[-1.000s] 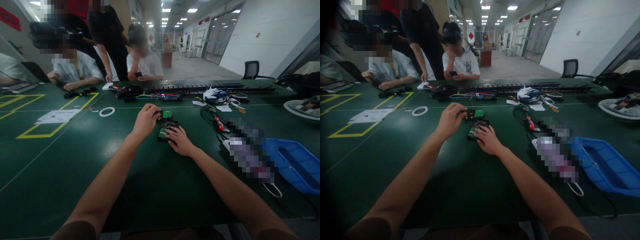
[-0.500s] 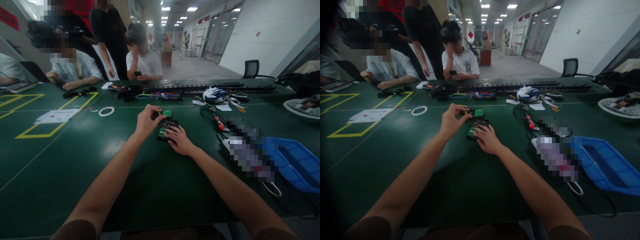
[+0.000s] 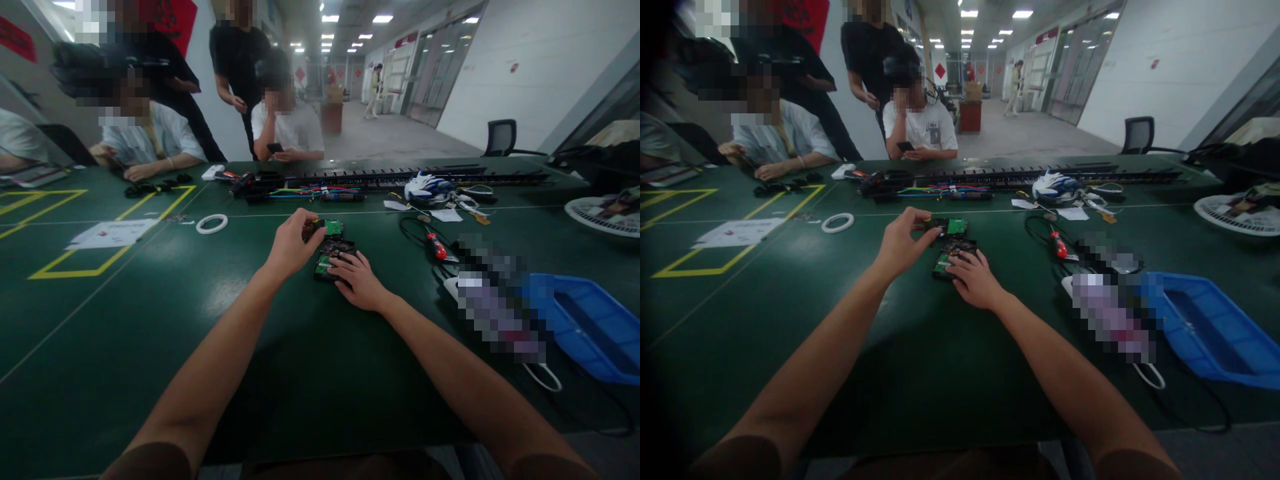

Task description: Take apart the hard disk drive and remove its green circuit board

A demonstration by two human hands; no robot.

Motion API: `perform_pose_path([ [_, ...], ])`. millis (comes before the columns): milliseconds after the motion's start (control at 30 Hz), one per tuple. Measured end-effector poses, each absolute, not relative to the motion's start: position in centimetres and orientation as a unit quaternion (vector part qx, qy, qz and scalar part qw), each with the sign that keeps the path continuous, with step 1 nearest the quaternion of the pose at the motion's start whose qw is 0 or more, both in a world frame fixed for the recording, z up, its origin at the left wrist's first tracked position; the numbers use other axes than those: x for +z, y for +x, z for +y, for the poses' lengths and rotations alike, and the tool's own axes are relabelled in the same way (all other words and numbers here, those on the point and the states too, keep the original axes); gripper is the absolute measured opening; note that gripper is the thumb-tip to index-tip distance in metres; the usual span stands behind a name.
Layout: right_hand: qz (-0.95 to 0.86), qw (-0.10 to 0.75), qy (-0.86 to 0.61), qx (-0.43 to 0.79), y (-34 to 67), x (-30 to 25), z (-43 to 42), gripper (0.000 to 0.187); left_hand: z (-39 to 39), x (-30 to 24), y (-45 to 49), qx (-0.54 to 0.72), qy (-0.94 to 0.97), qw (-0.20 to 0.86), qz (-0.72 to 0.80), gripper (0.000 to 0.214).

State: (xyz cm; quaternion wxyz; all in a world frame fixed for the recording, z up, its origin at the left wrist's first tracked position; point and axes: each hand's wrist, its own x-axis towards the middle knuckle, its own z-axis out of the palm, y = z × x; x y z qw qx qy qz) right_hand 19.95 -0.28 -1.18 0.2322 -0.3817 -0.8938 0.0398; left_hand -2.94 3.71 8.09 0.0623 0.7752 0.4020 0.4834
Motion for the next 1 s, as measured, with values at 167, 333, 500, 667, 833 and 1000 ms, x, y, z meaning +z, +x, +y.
perform_pose_path([
  [167, -0.893, 0.231, -0.385, 0.040, 19.9, -1.1, -0.3, 0.042, 3.6, 8.7, -3.2, 0.467, 0.783, 0.017, 0.411, 0.023],
  [333, -0.894, 0.227, -0.385, 0.041, 19.9, -1.0, -0.3, 0.043, 3.3, 9.2, -3.4, 0.460, 0.782, -0.007, 0.420, 0.026],
  [500, -0.893, 0.226, -0.388, 0.039, 19.9, -1.0, -0.4, 0.044, 3.3, 9.1, -3.3, 0.463, 0.787, 0.007, 0.407, 0.027],
  [667, -0.892, 0.226, -0.390, 0.037, 19.9, -1.0, -0.4, 0.043, 3.5, 8.9, -3.3, 0.476, 0.784, 0.028, 0.398, 0.025],
  [833, -0.894, 0.223, -0.387, 0.037, 19.9, -1.0, -0.4, 0.042, 3.5, 8.6, -2.9, 0.503, 0.762, 0.046, 0.404, 0.023],
  [1000, -0.892, 0.228, -0.388, 0.038, 20.0, -1.0, -0.4, 0.043, 3.7, 7.9, -2.4, 0.531, 0.737, 0.074, 0.411, 0.029],
])
